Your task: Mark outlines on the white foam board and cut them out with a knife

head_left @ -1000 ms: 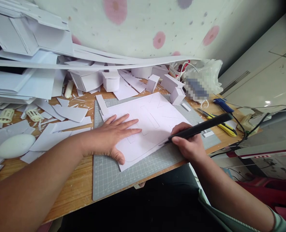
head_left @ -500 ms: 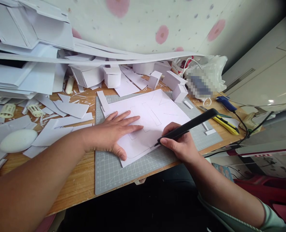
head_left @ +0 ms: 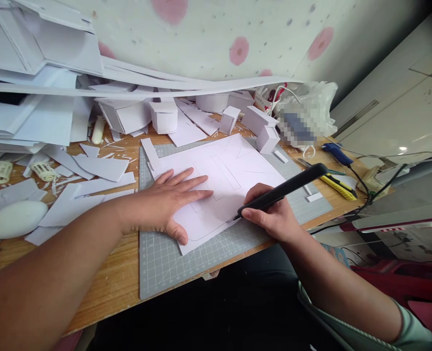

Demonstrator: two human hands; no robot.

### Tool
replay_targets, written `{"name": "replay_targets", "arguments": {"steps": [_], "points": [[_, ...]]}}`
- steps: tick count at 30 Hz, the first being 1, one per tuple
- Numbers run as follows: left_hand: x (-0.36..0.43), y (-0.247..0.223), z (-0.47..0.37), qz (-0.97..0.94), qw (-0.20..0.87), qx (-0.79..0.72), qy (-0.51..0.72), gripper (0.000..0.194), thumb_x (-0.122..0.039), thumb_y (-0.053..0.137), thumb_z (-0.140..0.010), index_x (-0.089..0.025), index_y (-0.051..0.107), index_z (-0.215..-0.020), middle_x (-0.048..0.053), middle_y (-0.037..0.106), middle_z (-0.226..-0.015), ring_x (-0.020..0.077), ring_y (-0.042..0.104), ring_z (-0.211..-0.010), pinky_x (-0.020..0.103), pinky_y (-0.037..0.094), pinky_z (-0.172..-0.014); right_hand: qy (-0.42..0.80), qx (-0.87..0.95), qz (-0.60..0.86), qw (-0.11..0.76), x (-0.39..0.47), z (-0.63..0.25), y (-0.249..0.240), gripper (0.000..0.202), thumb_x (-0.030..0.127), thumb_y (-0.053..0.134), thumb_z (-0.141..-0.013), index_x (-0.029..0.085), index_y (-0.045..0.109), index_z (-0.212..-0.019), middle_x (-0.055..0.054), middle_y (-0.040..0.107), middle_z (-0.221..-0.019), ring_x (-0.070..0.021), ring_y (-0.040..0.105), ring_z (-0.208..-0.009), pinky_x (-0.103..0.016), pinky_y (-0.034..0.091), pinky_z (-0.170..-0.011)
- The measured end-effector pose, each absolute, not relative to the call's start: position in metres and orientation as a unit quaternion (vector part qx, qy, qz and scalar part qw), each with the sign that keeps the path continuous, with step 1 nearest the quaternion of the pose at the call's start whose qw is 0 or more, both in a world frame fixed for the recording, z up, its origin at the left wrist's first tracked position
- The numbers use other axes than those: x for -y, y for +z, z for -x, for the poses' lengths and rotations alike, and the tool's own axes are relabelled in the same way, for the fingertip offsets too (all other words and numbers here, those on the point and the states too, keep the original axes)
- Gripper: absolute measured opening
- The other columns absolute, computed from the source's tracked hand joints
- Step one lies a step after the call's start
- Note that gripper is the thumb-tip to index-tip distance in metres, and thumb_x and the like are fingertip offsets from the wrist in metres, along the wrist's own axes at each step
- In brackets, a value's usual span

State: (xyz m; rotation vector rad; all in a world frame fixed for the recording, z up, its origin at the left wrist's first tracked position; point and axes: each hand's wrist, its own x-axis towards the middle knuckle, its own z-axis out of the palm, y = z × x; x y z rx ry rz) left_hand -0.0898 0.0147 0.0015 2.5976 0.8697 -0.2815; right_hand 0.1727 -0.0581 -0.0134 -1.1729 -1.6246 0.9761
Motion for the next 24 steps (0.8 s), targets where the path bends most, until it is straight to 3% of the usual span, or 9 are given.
{"name": "replay_targets", "arguments": {"steps": [24], "points": [[-0.018, -0.008, 0.098, -0.934, 0.188, -0.293, -0.074, 0.103, -0.086, 0.054, -0.058, -0.045, 0.020, -0.146, -0.005, 0.003, -0.159, 0.0353, -0.007, -0.144, 0.057, -0.001, -0.113, 0.374, 0.635, 0.502, 0.452, 0.041, -0.213, -0.015, 0.020, 0.031, 0.079, -0.068, 0.020, 0.062, -0.070, 0.004, 0.054, -0.056, -0.0102, 0.046, -0.052, -0.023, 0.035, -0.047]]}}
